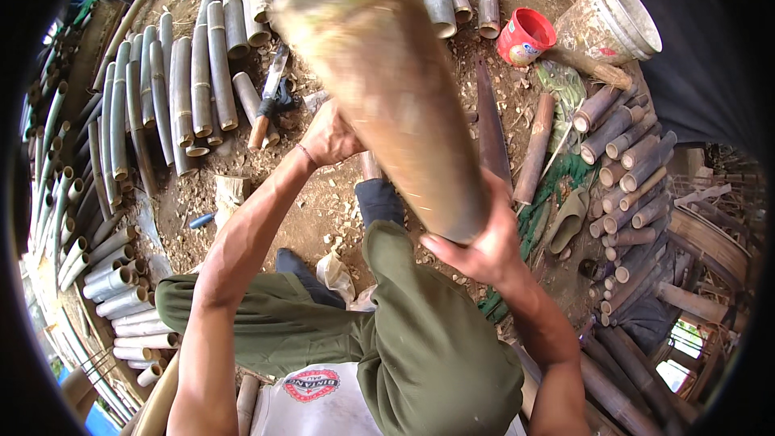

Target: The person joins bamboo segments together. They use a curved blade to carve out a circular hole in one bamboo pole and then insert the end of another bamboo segment into the hole, fitting them together at a right angle.

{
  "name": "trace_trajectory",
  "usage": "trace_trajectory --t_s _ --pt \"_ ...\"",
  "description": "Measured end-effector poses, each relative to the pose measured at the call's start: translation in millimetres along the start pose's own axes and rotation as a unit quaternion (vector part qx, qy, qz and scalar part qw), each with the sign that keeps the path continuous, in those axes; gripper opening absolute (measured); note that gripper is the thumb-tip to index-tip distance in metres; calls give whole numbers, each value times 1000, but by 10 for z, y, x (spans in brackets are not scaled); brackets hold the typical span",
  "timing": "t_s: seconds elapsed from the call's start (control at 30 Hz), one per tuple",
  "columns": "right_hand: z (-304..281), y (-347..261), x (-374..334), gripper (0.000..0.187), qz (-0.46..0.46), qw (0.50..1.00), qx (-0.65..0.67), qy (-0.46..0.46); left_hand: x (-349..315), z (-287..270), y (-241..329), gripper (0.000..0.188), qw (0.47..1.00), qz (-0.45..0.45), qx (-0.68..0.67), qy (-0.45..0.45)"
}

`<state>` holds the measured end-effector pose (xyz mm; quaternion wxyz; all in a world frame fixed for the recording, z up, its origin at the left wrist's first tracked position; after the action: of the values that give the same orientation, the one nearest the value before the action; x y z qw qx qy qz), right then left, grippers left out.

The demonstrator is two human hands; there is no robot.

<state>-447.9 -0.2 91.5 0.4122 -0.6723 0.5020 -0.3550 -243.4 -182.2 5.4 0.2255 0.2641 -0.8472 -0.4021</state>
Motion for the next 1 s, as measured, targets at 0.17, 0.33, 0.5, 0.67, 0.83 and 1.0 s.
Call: trace_trajectory --t_s 0.17,0.33,0.5,0.67,0.83,1.0 --pt "329 4 563 83 103 983 -115 -97 -193 44 -69 42 975 104 199 1" --pt "355 -95 474 82 -64 997 -23 -37 -117 -2 -36 45 997 20 57 -38" --pt "440 73 503 75 95 989 -52 -98 -146 2 -70 41 988 67 136 -13" --pt "488 222 352 75 97 991 -27 -84 -108 47 -149 38 981 90 171 -25" --pt "283 328 209 66 95 991 76 -47 14 51 7 53 994 -81 -74 -24" --pt "-251 914 -428 74 204 979 20 -13 -210 280 325 53 996 -25 57 -58"
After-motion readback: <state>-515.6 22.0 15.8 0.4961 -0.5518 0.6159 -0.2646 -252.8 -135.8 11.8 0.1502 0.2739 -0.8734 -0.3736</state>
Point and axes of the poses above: each hand's wrist, its own x-axis towards the middle knuckle, its own z-axis out of the palm, y = z × x, the point moved 4 cm from there along x, towards the middle knuckle, and after that the axes turned 14 degrees about -y, right-handed, at the moved point
